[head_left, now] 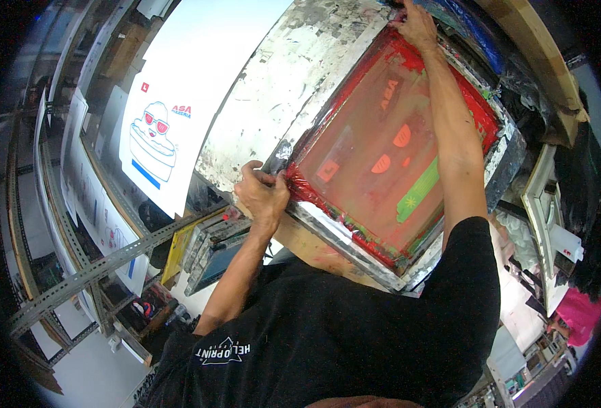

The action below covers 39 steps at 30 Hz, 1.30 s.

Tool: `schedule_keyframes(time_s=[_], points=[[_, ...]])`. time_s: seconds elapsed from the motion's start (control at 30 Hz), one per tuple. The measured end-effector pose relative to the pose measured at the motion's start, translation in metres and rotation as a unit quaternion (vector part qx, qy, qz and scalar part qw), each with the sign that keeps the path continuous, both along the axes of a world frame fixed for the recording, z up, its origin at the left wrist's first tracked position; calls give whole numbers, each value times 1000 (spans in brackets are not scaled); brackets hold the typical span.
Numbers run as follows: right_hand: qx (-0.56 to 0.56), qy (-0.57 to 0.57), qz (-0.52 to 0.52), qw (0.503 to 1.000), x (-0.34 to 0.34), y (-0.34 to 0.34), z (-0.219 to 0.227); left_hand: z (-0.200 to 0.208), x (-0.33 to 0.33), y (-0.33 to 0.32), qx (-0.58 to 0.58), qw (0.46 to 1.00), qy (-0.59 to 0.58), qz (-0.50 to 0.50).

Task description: The person aligns a screen printing frame over a white board, then uses a squeegee to pull green ink across the screen to transfer a design onto the board. The person then lifts the screen to reveal the printed graphic.

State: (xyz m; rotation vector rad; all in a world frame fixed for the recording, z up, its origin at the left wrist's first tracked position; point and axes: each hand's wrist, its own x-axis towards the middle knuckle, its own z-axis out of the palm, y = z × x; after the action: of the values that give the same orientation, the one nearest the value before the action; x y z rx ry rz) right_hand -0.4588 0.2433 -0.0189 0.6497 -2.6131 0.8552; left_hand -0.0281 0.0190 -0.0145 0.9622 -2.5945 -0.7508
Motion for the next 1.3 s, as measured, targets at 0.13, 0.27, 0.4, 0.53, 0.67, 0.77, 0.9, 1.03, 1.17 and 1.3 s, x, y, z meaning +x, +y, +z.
schedule_keyframes(time_s=[0.13, 0.27, 0.4, 0.53, 0.67, 0.77, 0.9, 1.03, 1.17, 1.3], points=[[29, 12, -45, 998, 4, -7, -5, -2, -4, 4, -32, 999, -9, -27], [40, 37, -60, 997, 7, -8, -7, -7, -8, 0, -56, 997, -11, -53], [43, 26, -53, 997, 10, -9, -7, -8, -11, -1, -86, 994, -31, -67], [46, 23, -53, 997, 11, -11, -8, -7, -13, 0, -89, 992, -35, -77], [45, 22, -45, 998, 14, -12, -5, -11, -14, -1, -120, 988, -38, -89], [47, 5, -36, 998, 12, -12, -5, -13, -15, 0, -123, 987, -45, -92], [40, 59, -6, 997, 5, -6, -18, -17, -14, -2, -112, 988, -37, -98], [44, 58, 16, 997, -1, -3, -24, -17, -13, -2, -110, 989, -38, -91], [52, 82, 25, 995, -5, -2, -28, -12, -15, -2, -98, 990, -45, -92], [93, 85, 14, 992, 10, -11, -17, -15, -14, -3, -107, 990, -39, -89]])
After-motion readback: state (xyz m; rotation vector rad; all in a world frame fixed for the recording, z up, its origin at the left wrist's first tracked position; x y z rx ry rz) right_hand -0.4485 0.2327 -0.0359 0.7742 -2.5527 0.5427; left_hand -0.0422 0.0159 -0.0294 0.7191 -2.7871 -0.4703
